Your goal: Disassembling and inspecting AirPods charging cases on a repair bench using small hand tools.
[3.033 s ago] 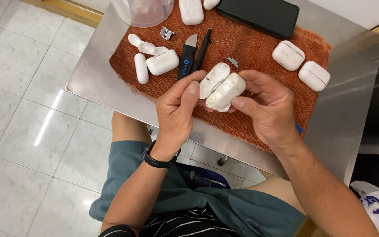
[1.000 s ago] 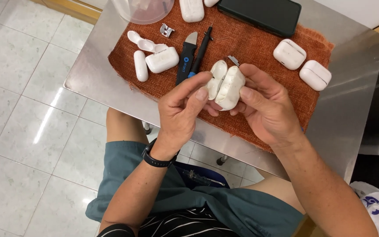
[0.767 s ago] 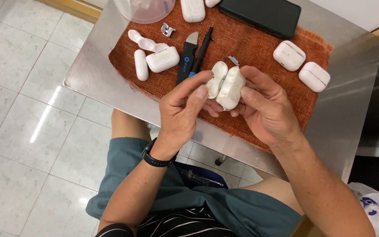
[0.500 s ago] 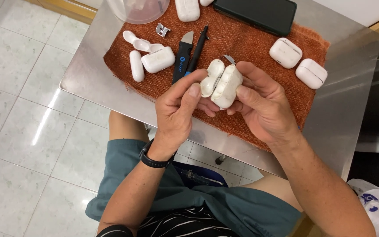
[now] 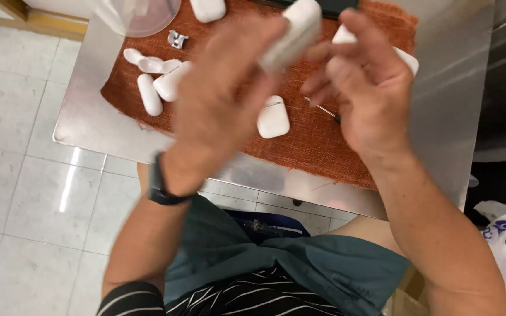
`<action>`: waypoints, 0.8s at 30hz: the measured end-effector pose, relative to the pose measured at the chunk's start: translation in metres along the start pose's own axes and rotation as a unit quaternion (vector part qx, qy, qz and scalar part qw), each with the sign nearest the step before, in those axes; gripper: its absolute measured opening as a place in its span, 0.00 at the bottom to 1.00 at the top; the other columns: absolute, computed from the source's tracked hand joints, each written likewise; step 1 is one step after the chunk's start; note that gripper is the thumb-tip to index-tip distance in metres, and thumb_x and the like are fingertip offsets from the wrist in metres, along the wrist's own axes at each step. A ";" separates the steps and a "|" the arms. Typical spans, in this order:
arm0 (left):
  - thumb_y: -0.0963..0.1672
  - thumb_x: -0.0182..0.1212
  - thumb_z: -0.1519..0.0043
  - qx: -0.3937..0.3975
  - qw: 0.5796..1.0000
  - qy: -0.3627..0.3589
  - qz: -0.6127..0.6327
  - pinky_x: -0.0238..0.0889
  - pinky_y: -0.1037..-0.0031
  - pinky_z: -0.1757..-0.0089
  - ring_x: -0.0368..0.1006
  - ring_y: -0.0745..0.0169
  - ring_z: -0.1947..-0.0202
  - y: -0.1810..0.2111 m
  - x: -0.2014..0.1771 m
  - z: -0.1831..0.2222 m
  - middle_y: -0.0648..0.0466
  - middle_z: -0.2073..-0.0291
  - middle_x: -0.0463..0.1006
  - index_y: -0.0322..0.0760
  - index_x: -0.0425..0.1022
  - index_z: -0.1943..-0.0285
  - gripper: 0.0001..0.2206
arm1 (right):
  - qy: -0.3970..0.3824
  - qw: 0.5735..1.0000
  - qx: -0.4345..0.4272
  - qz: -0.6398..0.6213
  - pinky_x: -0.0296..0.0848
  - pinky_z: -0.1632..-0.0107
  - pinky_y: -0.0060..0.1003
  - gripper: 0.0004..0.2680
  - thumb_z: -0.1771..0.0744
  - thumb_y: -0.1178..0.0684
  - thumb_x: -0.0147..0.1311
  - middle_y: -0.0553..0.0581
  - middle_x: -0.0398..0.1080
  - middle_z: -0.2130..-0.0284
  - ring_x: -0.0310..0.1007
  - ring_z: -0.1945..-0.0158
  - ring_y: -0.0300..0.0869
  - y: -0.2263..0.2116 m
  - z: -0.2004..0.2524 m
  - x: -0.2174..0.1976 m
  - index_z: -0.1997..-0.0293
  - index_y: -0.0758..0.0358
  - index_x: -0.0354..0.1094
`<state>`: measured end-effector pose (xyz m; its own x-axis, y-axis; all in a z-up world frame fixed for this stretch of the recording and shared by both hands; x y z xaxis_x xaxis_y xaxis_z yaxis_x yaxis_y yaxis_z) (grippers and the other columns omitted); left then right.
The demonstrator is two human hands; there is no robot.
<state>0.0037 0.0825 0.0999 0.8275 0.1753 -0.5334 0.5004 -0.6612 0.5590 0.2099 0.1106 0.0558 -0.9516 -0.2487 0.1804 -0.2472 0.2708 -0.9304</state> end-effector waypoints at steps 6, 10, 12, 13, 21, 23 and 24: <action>0.38 0.74 0.33 -0.054 0.985 0.105 -0.127 0.58 0.72 0.70 0.67 0.72 0.73 -0.049 -0.044 -0.028 0.56 0.78 0.73 0.33 0.72 0.70 0.15 | 0.097 0.987 -0.044 0.122 0.81 0.65 0.32 0.11 0.27 0.56 0.53 0.64 0.76 0.56 0.79 0.65 0.46 -0.014 -0.018 -0.011 0.37 0.65 0.67; 0.35 0.69 0.34 -0.131 0.987 0.080 -0.037 0.52 0.74 0.67 0.53 0.71 0.69 -0.087 -0.042 -0.029 0.60 0.73 0.59 0.36 0.64 0.68 0.16 | 0.130 0.981 -0.048 0.136 0.81 0.65 0.31 0.11 0.27 0.61 0.53 0.68 0.77 0.60 0.80 0.65 0.46 -0.006 -0.019 -0.016 0.37 0.70 0.67; 0.33 0.68 0.41 -0.121 0.987 0.074 0.075 0.66 0.84 0.67 0.66 0.80 0.65 -0.104 -0.030 -0.036 0.59 0.54 0.83 0.34 0.82 0.42 0.17 | 0.140 0.968 -0.030 0.205 0.82 0.65 0.30 0.09 0.28 0.61 0.53 0.62 0.77 0.70 0.77 0.70 0.39 -0.007 -0.021 -0.012 0.42 0.69 0.71; 0.33 0.68 0.41 -0.118 0.988 0.073 0.073 0.66 0.84 0.67 0.66 0.80 0.65 -0.109 -0.022 -0.039 0.59 0.54 0.83 0.34 0.82 0.42 0.17 | 0.142 0.968 -0.033 0.203 0.82 0.65 0.30 0.09 0.28 0.61 0.53 0.62 0.77 0.70 0.77 0.70 0.39 -0.008 -0.020 -0.011 0.42 0.69 0.71; 0.44 0.63 0.41 -0.197 0.978 -0.053 0.037 0.71 0.75 0.56 0.81 0.67 0.59 -0.140 0.066 -0.054 0.55 0.54 0.86 0.39 0.81 0.46 0.14 | -0.026 0.866 -0.110 0.486 0.69 0.72 0.33 0.03 0.32 0.63 0.61 0.54 0.79 0.72 0.71 0.75 0.37 0.003 -0.012 0.019 0.57 0.68 0.81; 0.43 0.63 0.39 -0.199 0.971 -0.105 0.086 0.70 0.79 0.68 0.77 0.72 0.69 -0.126 0.073 -0.064 0.56 0.61 0.86 0.35 0.81 0.46 0.13 | -0.038 0.864 -0.103 0.491 0.73 0.72 0.33 0.03 0.31 0.63 0.59 0.59 0.80 0.69 0.73 0.74 0.39 0.008 -0.013 0.017 0.56 0.70 0.79; 0.42 0.63 0.38 -0.198 0.958 -0.158 0.136 0.68 0.82 0.80 0.74 0.76 0.80 -0.118 0.081 -0.067 0.56 0.68 0.86 0.32 0.80 0.46 0.12 | -0.047 0.861 -0.094 0.497 0.77 0.73 0.32 0.04 0.30 0.63 0.58 0.63 0.80 0.66 0.76 0.73 0.41 0.011 -0.012 0.015 0.55 0.72 0.78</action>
<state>0.0284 0.2237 0.0337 0.8535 -0.2348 -0.4652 0.3870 -0.3123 0.8676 0.1909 0.1210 0.0517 -0.6936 0.1206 -0.7102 0.6470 0.5377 -0.5406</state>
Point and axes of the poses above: each hand's wrist, its own z-axis away from the middle knuckle, its own x-axis out of the palm, y = z × x, the point moved 5 cm from there along -z, towards the middle knuckle
